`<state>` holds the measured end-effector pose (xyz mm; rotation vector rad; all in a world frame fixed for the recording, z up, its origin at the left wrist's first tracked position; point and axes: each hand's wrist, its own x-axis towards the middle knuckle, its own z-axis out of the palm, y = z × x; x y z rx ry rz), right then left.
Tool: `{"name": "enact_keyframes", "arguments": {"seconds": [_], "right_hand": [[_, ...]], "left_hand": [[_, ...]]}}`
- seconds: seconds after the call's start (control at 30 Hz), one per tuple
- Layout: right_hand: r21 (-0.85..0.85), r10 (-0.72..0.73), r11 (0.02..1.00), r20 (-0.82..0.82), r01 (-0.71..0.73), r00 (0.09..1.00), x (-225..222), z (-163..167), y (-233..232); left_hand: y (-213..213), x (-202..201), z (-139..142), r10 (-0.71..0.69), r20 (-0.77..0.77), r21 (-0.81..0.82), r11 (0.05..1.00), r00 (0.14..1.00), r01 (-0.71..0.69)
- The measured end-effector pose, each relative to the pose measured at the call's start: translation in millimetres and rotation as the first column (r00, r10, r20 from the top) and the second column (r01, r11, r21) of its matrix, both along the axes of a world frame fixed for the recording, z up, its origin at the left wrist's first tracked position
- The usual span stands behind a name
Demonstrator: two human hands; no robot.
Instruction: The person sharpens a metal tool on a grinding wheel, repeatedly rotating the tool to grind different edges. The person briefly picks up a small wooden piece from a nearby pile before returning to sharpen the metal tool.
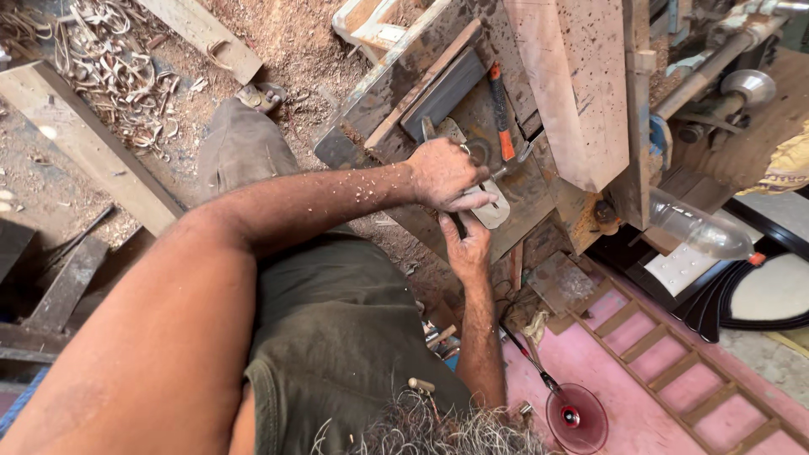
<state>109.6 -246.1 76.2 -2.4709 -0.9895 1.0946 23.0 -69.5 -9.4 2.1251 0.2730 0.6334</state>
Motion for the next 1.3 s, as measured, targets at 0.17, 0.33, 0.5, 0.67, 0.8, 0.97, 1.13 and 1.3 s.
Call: {"name": "enact_keyframes", "arguments": {"seconds": [0.17, 0.33, 0.5, 0.67, 0.8, 0.97, 1.13, 1.3], "right_hand": [[-0.101, -0.024, 0.994, 0.072, 0.031, 0.997, -9.8, 5.6, -2.4], [0.018, 0.033, 0.999, 0.087, -0.035, 0.996, 13.1, -2.7, 17.2], [0.162, 0.118, 0.979, 0.047, -0.125, 0.992, 61.1, -2.7, 30.4], [0.296, 0.343, 0.878, 0.162, -0.377, 0.925, 23.7, 5.3, 2.9], [-0.201, 0.151, 0.974, 0.232, -0.105, 0.961, 30.0, 19.6, 33.3], [-0.196, 0.256, 0.958, 0.243, -0.211, 0.936, 41.7, 51.1, 69.6], [0.155, 0.372, 0.874, 0.397, -0.461, 0.839, -15.5, 42.9, 41.9], [0.052, 0.194, 0.972, 0.372, -0.23, 0.908, 20.1, 24.2, 70.2]], "left_hand": [[-4.0, -2.5, -1.8, -0.026, -0.12, -0.116, 0.993, 0.992, 0.012], [23.1, 31.6, 9.1, -0.018, -0.159, -0.098, 0.995, 0.987, 0.002], [40.8, 59.1, 25.9, 0.084, -0.17, -0.076, 0.992, 0.982, -0.098], [3.4, 20.1, 23.2, 0.173, -0.194, -0.202, 0.956, 0.966, -0.212], [15.8, 43.8, 14.8, 0.097, -0.142, -0.289, 0.948, 0.985, -0.135], [29.2, 68.4, 8.5, 0.156, -0.246, -0.277, 0.934, 0.957, -0.224], [-0.7, 22.8, -2.1, 0.255, -0.1, -0.315, 0.909, 0.962, -0.274], [57.1, 85.3, 1.7, 0.023, -0.314, -0.309, 0.943, 0.949, -0.125]]}}
